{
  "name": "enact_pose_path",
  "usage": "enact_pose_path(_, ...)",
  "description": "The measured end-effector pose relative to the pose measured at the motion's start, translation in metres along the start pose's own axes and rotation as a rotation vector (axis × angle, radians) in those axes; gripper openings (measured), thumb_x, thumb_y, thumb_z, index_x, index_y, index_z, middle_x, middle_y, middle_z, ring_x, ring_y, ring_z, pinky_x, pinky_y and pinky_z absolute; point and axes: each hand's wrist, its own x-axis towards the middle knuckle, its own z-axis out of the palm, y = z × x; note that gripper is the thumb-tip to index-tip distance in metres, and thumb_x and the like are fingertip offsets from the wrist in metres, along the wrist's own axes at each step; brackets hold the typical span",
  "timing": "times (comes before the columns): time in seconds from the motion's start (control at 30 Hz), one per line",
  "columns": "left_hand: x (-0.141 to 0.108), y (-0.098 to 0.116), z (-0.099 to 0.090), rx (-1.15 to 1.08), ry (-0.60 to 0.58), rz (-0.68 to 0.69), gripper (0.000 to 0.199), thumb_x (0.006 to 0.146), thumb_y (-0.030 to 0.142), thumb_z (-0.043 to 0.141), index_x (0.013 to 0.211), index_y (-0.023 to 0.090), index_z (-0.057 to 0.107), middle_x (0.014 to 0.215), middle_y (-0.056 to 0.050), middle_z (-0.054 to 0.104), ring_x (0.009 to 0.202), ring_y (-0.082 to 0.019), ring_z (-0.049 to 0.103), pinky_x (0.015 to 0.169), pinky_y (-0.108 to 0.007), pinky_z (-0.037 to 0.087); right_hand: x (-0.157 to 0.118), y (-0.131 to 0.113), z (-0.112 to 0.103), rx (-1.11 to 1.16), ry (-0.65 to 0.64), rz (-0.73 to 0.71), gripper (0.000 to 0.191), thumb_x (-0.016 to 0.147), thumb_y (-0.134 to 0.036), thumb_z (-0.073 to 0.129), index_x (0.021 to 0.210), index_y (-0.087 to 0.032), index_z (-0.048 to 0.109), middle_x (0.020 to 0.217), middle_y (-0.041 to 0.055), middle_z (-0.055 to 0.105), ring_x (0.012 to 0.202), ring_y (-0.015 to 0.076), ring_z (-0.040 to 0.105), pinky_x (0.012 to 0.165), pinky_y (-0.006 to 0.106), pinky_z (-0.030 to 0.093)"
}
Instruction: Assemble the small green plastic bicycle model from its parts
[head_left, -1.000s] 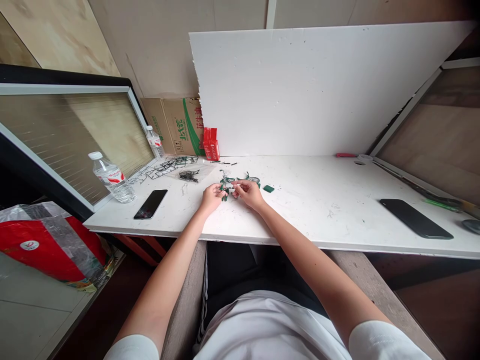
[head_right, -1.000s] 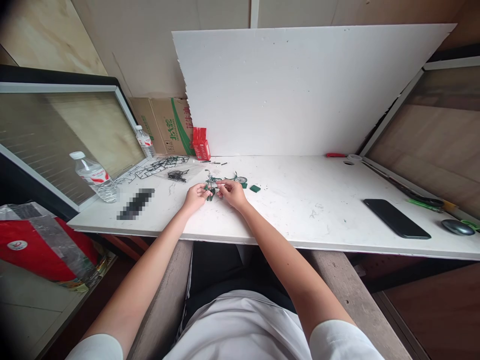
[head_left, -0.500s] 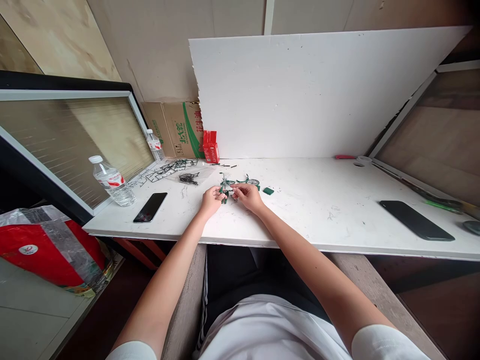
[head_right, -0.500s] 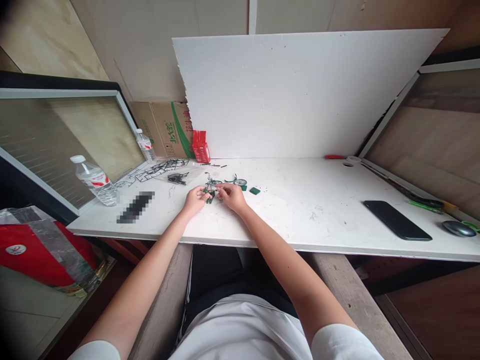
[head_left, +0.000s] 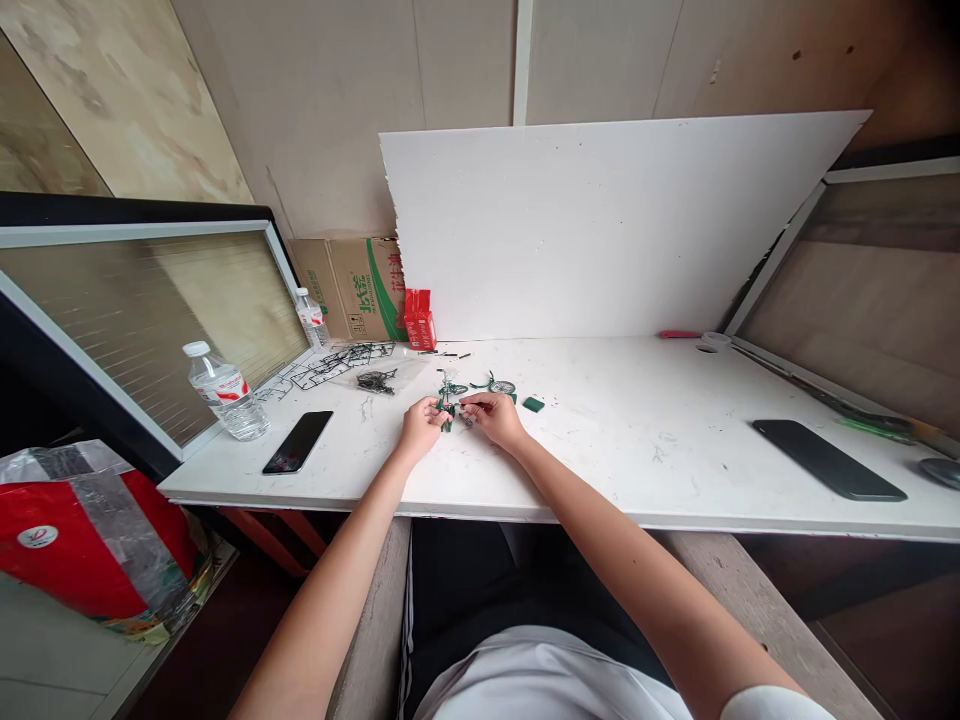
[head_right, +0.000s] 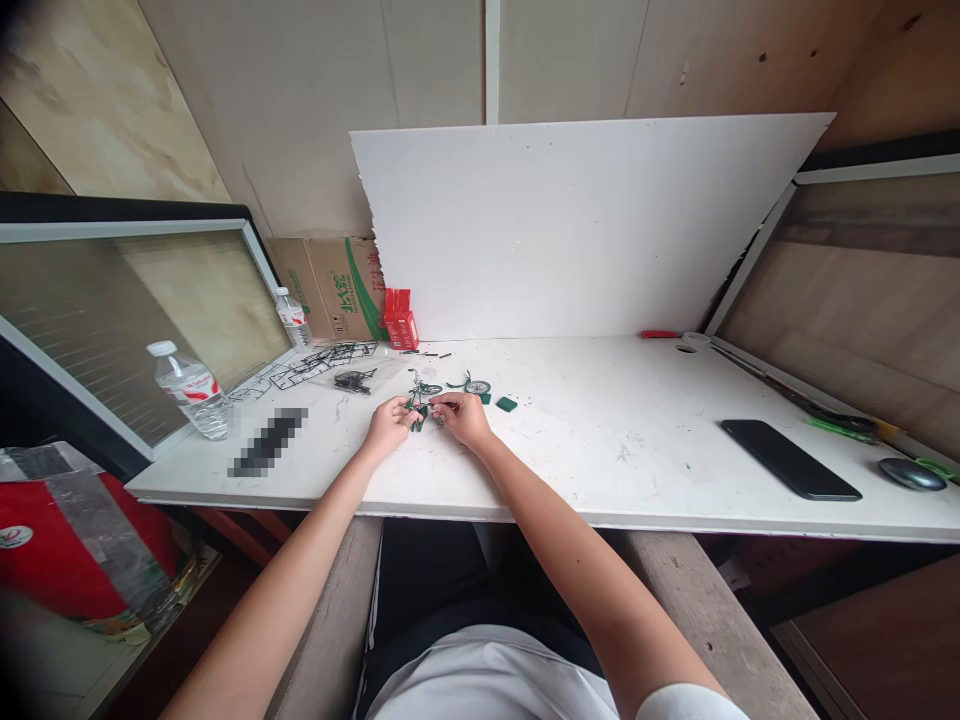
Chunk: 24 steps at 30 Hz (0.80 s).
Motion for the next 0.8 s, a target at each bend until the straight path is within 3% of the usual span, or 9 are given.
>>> enact_pose_path(0.17, -0.002, 0.001, 0.001, 0.0, -0.008, -0.032, 0.031, 0.08, 0.03, 0.078, 0.104, 0.016, 0.064, 0.091, -0.012, 0.076, 0.083, -0.022, 0.073, 0.071, -0.031, 0.054, 0.0, -0.002, 0.001, 0.033, -0.004, 0.03, 0.032, 0.089, -0.047, 0.068, 0.098, -0.018, 0.078, 0.087, 0.0098, 0.075, 0.071, 0.0209, 0.066, 0.063, 0.033, 0.054)
enact_pose_path(0.33, -0.004, 0.002, 0.003, -0.012, -0.021, -0.054, 0.039, 0.08, 0.033, 0.08, 0.111, 0.015, 0.066, 0.092, -0.01, 0.074, 0.069, -0.017, 0.067, 0.055, -0.024, 0.048, 0.0, 0.0, 0.003, -0.064, -0.09, -0.001, 0.044, 0.101, -0.054, 0.049, 0.107, -0.018, 0.074, 0.08, 0.0054, 0.068, 0.067, 0.0185, 0.058, 0.066, 0.032, 0.05)
enact_pose_path(0.43, -0.005, 0.002, 0.003, -0.029, -0.056, -0.064, 0.042, 0.08, 0.037, 0.08, 0.113, 0.016, 0.066, 0.096, -0.01, 0.074, 0.065, -0.015, 0.064, 0.051, -0.023, 0.046, -0.001, 0.004, 0.004, -0.126, -0.071, -0.03, 0.045, 0.105, -0.052, 0.04, 0.112, -0.019, 0.07, 0.085, 0.0053, 0.067, 0.073, 0.0194, 0.058, 0.072, 0.033, 0.049)
enact_pose_path(0.57, -0.005, 0.002, 0.002, -0.029, -0.07, -0.05, 0.04, 0.082, 0.04, 0.08, 0.111, 0.016, 0.067, 0.098, -0.011, 0.074, 0.068, -0.015, 0.066, 0.05, -0.023, 0.047, -0.002, 0.002, 0.003, -0.166, -0.023, -0.017, 0.037, 0.104, -0.046, 0.043, 0.121, -0.021, 0.064, 0.089, 0.0044, 0.066, 0.074, 0.02, 0.057, 0.073, 0.034, 0.048)
enact_pose_path(0.8, -0.007, 0.005, 0.001, -0.013, -0.08, -0.045, 0.041, 0.083, 0.04, 0.078, 0.115, 0.016, 0.064, 0.099, -0.012, 0.074, 0.07, -0.015, 0.067, 0.052, -0.023, 0.046, -0.003, -0.011, 0.003, -0.082, -0.018, -0.022, 0.03, 0.096, -0.042, 0.057, 0.116, -0.021, 0.063, 0.083, 0.0015, 0.062, 0.076, 0.0194, 0.06, 0.072, 0.032, 0.048)
